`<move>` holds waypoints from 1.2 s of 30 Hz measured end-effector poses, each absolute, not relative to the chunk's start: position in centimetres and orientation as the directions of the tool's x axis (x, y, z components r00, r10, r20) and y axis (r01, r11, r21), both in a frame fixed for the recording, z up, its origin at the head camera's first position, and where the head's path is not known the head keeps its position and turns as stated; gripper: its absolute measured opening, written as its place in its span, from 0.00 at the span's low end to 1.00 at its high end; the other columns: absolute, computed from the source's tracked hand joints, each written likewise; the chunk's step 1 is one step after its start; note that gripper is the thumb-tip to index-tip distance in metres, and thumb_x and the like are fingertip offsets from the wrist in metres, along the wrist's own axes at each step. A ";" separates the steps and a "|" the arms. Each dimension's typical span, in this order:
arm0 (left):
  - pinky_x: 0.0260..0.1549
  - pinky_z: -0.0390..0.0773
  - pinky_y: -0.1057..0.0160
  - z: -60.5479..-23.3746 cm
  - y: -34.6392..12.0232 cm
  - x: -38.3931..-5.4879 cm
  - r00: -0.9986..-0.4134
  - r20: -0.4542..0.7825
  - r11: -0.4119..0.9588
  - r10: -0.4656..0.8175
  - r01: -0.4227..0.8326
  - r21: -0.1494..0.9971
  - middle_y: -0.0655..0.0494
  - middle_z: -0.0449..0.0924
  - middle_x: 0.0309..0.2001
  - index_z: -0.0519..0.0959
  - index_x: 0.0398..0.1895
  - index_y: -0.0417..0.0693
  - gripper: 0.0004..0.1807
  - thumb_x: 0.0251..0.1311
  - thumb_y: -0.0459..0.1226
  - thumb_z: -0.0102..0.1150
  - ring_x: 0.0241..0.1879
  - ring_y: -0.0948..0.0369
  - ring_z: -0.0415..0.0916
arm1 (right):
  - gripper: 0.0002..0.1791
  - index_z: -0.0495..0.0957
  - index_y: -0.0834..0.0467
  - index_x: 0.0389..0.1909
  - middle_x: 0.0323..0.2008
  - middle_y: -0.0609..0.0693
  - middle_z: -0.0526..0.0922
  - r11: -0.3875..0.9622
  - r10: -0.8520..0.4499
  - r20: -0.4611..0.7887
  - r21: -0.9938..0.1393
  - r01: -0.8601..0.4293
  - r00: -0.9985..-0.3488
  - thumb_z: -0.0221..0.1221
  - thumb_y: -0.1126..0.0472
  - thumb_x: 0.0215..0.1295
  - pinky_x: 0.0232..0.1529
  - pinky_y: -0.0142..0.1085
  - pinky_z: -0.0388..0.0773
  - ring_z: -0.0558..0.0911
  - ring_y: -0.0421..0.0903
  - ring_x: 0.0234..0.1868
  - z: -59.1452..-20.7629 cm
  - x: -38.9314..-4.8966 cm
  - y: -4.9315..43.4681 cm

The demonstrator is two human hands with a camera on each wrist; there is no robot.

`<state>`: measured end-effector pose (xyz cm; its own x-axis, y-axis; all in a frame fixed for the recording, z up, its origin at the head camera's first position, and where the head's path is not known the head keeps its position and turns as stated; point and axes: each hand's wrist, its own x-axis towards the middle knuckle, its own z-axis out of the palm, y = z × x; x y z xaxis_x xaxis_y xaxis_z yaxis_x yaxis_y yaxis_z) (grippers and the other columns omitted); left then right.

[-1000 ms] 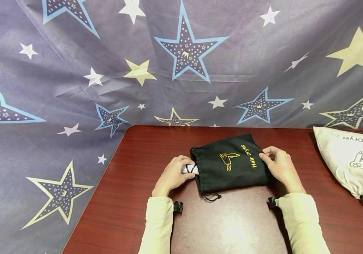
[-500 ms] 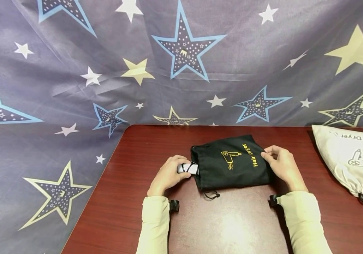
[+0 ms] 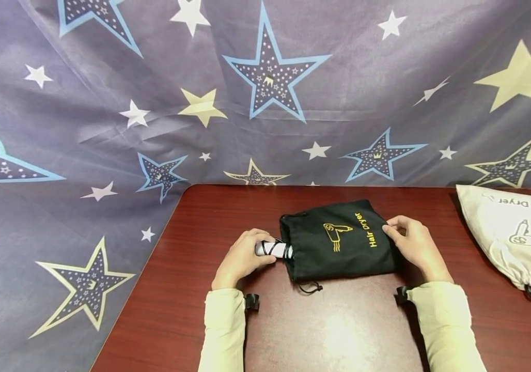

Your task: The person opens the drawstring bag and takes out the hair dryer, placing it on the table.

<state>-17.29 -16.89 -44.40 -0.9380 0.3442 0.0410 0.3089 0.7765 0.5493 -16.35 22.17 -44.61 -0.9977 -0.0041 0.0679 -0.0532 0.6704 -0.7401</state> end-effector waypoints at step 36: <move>0.57 0.71 0.54 -44.8 -15.7 -17.6 -0.880 0.039 0.771 0.473 0.435 0.466 0.57 0.82 0.49 0.84 0.52 0.55 0.22 0.53 0.47 0.72 0.54 0.55 0.74 | 0.09 0.79 0.66 0.45 0.36 0.61 0.84 0.664 0.009 0.126 -0.743 -0.088 -0.992 0.58 0.65 0.69 0.40 0.42 0.73 0.83 0.54 0.38 -44.5 -16.4 22.2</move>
